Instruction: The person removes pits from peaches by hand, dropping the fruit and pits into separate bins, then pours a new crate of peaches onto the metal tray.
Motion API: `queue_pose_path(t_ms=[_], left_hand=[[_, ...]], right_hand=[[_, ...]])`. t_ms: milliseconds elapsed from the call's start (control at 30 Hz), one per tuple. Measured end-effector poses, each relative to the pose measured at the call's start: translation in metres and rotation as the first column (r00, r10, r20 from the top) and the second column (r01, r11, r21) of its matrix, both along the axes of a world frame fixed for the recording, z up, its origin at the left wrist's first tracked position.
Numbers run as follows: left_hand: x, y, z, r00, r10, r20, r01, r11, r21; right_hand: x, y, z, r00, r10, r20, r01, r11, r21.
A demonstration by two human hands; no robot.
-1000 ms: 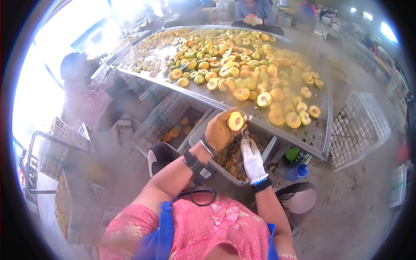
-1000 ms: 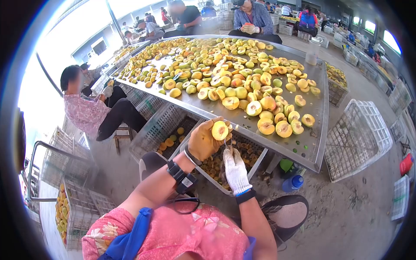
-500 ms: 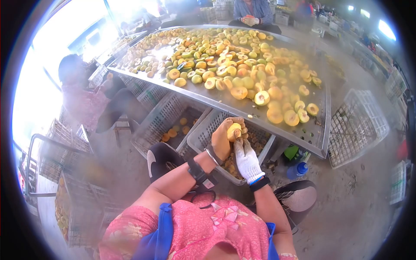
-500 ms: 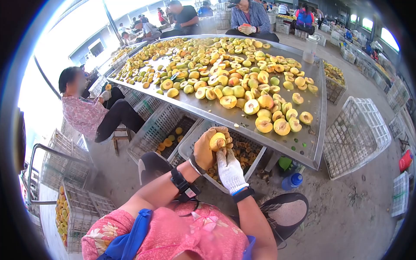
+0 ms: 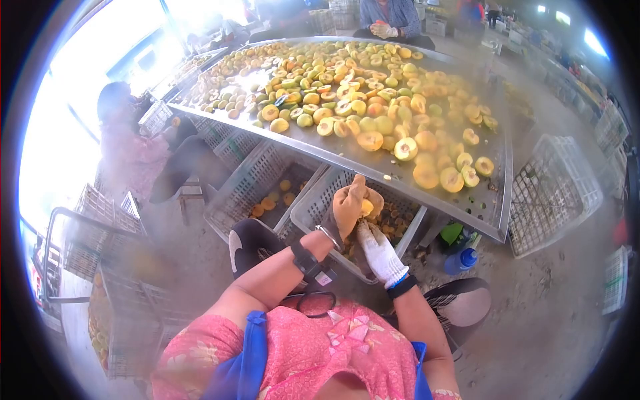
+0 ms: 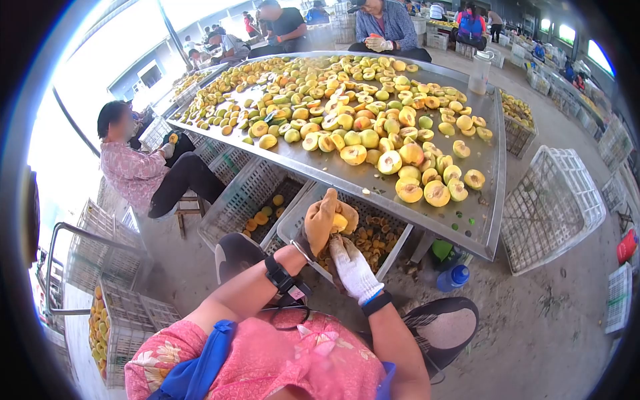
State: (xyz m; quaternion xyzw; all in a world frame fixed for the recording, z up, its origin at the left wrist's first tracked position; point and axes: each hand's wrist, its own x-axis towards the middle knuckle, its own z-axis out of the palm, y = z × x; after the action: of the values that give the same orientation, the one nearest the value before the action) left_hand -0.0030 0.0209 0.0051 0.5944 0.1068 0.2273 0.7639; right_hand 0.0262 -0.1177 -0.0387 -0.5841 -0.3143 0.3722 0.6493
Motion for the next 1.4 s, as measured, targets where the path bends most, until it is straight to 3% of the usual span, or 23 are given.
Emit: queue_pose_path(t_ms=[67,100,133,200,267,367,433,467,533,567,600,633,667,733,867,967,1067,1100,1200,1233,1333,1400], left_hand=[[-0.003,0.004,0.008,0.992,-0.123,-0.041,0.119,0.989,-0.087],[-0.005,0.006,0.009,0.987,-0.149,-0.064,0.147,0.988,-0.047],[-0.006,0.008,0.011,0.981,-0.176,-0.087,0.176,0.984,-0.006],[-0.007,0.009,0.012,0.969,-0.221,-0.109,0.223,0.975,0.012],[-0.008,0.008,0.012,0.961,-0.258,-0.103,0.256,0.966,-0.034],[-0.011,0.002,0.017,0.954,-0.297,0.049,0.289,0.86,-0.421],[-0.012,0.012,0.016,0.997,-0.081,0.022,0.08,0.851,-0.518],[-0.01,0.022,0.015,1.0,0.026,-0.002,-0.023,0.829,-0.559],[-0.017,0.068,0.005,0.976,0.22,0.008,-0.196,0.884,-0.424],[-0.025,0.095,0.001,0.945,0.325,0.029,-0.3,0.901,-0.314],[-0.037,0.126,-0.005,0.915,0.398,0.069,-0.393,0.916,-0.075],[-0.042,0.133,0.009,0.812,0.579,0.079,-0.584,0.803,0.116],[-0.047,0.148,0.015,0.775,0.626,0.083,-0.623,0.736,0.265],[-0.044,0.178,0.01,0.694,0.678,0.242,-0.652,0.449,0.611],[0.013,0.141,0.031,0.857,0.514,0.025,-0.351,0.548,0.759],[0.064,0.117,0.046,0.855,0.509,-0.1,-0.106,0.36,0.927],[0.115,0.132,0.029,0.874,0.463,-0.146,0.057,0.2,0.978],[0.124,0.134,0.028,0.847,0.47,-0.248,0.195,0.161,0.968],[0.138,0.134,0.028,0.837,0.478,-0.267,0.269,0.066,0.961],[0.139,0.136,0.031,0.792,0.499,-0.352,0.346,0.107,0.932],[0.132,0.132,0.035,0.814,0.435,-0.384,0.35,0.16,0.923],[0.134,0.123,0.032,0.803,0.37,-0.467,0.343,0.354,0.87]], right_hand=[[-0.003,-0.007,0.02,0.954,0.048,-0.297,-0.064,0.997,-0.045],[-0.001,-0.008,0.02,0.864,0.143,-0.483,-0.155,0.988,0.016],[0.0,-0.01,0.02,0.733,0.217,-0.645,-0.229,0.971,0.067],[0.013,-0.014,0.008,0.227,0.488,-0.843,-0.35,0.849,0.397],[0.004,-0.015,0.009,0.233,0.501,-0.834,-0.308,0.851,0.426],[-0.001,-0.012,0.006,0.144,0.587,-0.796,-0.269,0.798,0.539],[-0.001,-0.011,0.004,0.085,0.638,-0.765,-0.226,0.76,0.609],[0.002,-0.011,0.004,0.071,0.653,-0.754,-0.194,0.75,0.632],[0.006,-0.011,0.002,0.091,0.627,-0.774,-0.102,0.779,0.619],[0.007,-0.009,-0.001,0.115,0.583,-0.804,-0.042,0.812,0.583],[0.008,-0.007,-0.003,0.135,0.536,-0.833,0.021,0.839,0.544],[0.01,-0.005,-0.006,0.184,0.428,-0.885,0.054,0.894,0.444],[0.012,-0.003,-0.01,0.2,0.351,-0.915,0.075,0.925,0.372],[0.013,0.002,-0.015,0.225,0.187,-0.956,0.122,0.968,0.218],[0.014,0.01,-0.008,0.324,0.116,-0.939,0.059,0.988,0.142],[0.014,0.011,-0.005,0.344,0.096,-0.934,0.051,0.991,0.121],[0.016,0.008,-0.002,0.358,0.069,-0.931,0.062,0.993,0.097],[0.017,0.007,-0.003,0.36,0.067,-0.93,0.066,0.993,0.097],[0.02,0.005,-0.001,0.367,0.064,-0.928,0.08,0.992,0.099],[0.02,0.005,-0.002,0.375,0.057,-0.925,0.081,0.992,0.094],[0.019,0.004,0.001,0.392,0.054,-0.918,0.081,0.992,0.093],[0.019,0.004,0.006,0.442,0.02,-0.897,0.089,0.994,0.067]])
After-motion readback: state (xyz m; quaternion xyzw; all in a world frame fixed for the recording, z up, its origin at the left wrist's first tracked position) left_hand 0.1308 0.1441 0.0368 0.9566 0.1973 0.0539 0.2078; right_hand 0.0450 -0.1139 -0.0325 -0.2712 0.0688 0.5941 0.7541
